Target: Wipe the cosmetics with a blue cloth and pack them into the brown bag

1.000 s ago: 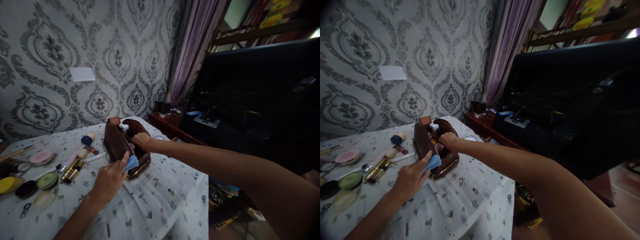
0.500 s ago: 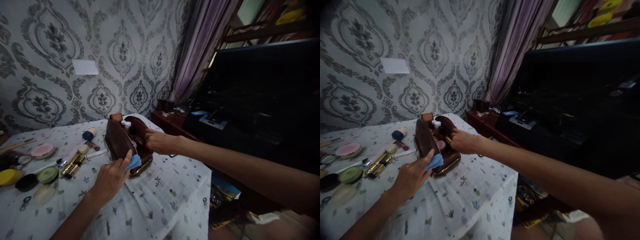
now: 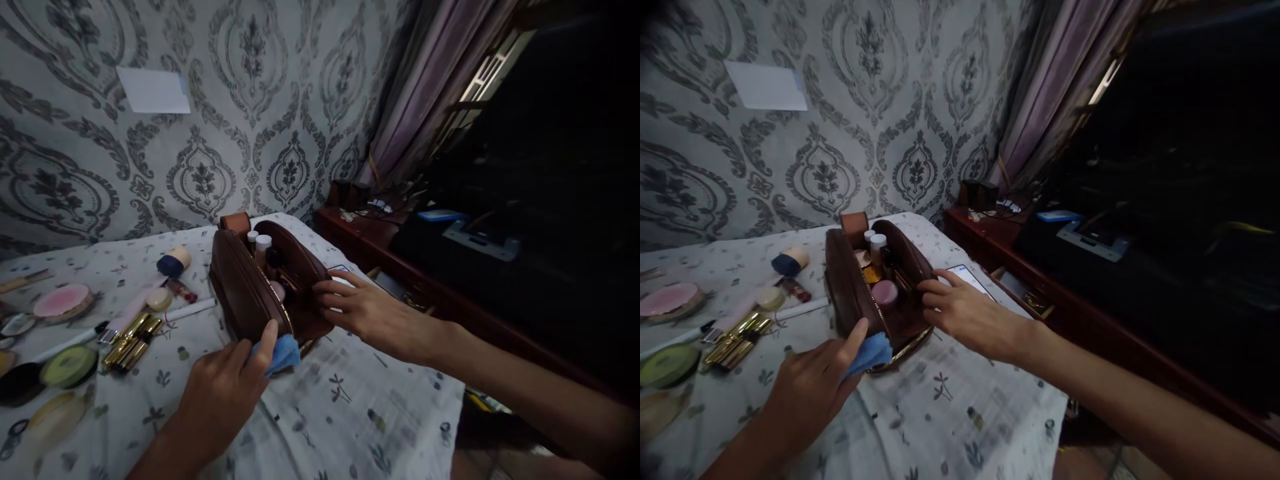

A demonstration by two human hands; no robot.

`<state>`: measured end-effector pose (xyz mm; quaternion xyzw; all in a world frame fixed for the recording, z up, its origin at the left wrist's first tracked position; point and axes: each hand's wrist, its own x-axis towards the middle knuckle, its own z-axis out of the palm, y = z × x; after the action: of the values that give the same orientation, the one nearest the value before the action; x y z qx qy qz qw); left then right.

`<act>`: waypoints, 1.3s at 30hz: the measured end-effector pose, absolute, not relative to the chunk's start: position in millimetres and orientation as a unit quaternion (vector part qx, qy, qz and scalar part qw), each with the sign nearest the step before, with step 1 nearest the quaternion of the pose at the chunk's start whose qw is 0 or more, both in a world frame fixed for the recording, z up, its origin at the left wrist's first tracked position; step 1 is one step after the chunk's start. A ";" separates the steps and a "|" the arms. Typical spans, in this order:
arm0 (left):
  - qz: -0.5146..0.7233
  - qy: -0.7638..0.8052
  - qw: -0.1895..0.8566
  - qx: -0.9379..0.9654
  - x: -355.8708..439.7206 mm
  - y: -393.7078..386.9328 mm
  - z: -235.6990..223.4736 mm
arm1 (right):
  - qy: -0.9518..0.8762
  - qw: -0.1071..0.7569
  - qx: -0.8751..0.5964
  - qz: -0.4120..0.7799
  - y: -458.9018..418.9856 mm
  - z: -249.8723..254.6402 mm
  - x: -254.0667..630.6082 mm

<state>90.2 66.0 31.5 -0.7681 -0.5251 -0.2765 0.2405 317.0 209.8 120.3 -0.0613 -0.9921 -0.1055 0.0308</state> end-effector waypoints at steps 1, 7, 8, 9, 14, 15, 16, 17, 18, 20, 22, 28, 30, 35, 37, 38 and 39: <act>-0.275 -0.524 0.241 -0.770 89.9 66.4 30.5 | -0.992 0.041 -0.061 -0.104 211.2 117.6 318.4; -0.283 -0.514 0.227 -0.777 89.5 67.2 25.2 | -0.990 0.109 -0.045 -0.081 215.9 102.9 324.6; -0.282 -0.514 0.229 -0.777 89.3 67.4 24.8 | -0.988 0.124 -0.045 -0.076 215.3 100.7 325.3; -0.279 -0.512 0.231 -0.778 89.2 67.7 24.5 | -0.987 0.139 -0.047 -0.072 214.0 98.3 326.0; -0.252 -0.533 0.222 -0.777 90.9 67.8 25.2 | -0.968 0.235 -0.082 -0.044 195.5 81.8 326.0; -0.238 -0.541 0.220 -0.776 91.7 67.6 25.7 | -0.961 0.258 -0.091 -0.039 189.9 77.5 325.1; -0.222 -0.550 0.217 -0.775 92.4 67.4 26.2 | -0.953 0.283 -0.097 -0.036 184.3 72.9 324.0; -0.204 -0.562 0.213 -0.773 92.9 67.3 26.8 | -0.947 0.303 -0.103 -0.033 178.8 68.0 322.4; -0.180 -0.579 0.201 -0.769 93.0 67.2 27.4 | -0.939 0.327 -0.105 -0.030 173.6 62.9 320.5; -0.148 -0.593 0.179 -0.771 91.6 66.3 27.9 | -0.926 0.363 -0.100 -0.024 164.3 52.6 315.3; -0.135 -0.598 0.154 -0.775 87.8 63.6 27.0 | -0.916 0.391 -0.088 -0.028 155.9 42.6 308.4; -0.114 -0.669 0.066 -0.732 61.2 41.1 17.0 | -0.897 0.440 -0.035 -0.026 129.8 18.8 281.6; -0.102 -0.704 0.043 -0.702 47.8 29.2 14.8 | -0.901 0.434 -0.014 -0.006 121.1 14.3 271.3; -0.135 -0.769 0.048 -0.623 6.0 -4.5 10.9 | -0.919 0.390 0.013 0.058 104.0 5.0 241.5; -0.163 -0.790 0.074 -0.587 -14.0 -17.4 8.6 | -0.926 0.368 0.015 0.087 98.7 1.6 229.0; -0.177 -0.799 0.091 -0.567 -24.6 -23.4 7.5 | -0.930 0.353 0.019 0.102 96.2 0.4 222.9; -0.194 -0.807 0.108 -0.547 -35.5 -29.0 6.5 | -0.934 0.337 0.024 0.117 93.6 -0.4 216.9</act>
<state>-35.5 -29.0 6.5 -0.5467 -0.8073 -0.1938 0.1084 216.9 93.6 -0.4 0.0245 -0.9339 0.1167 0.3372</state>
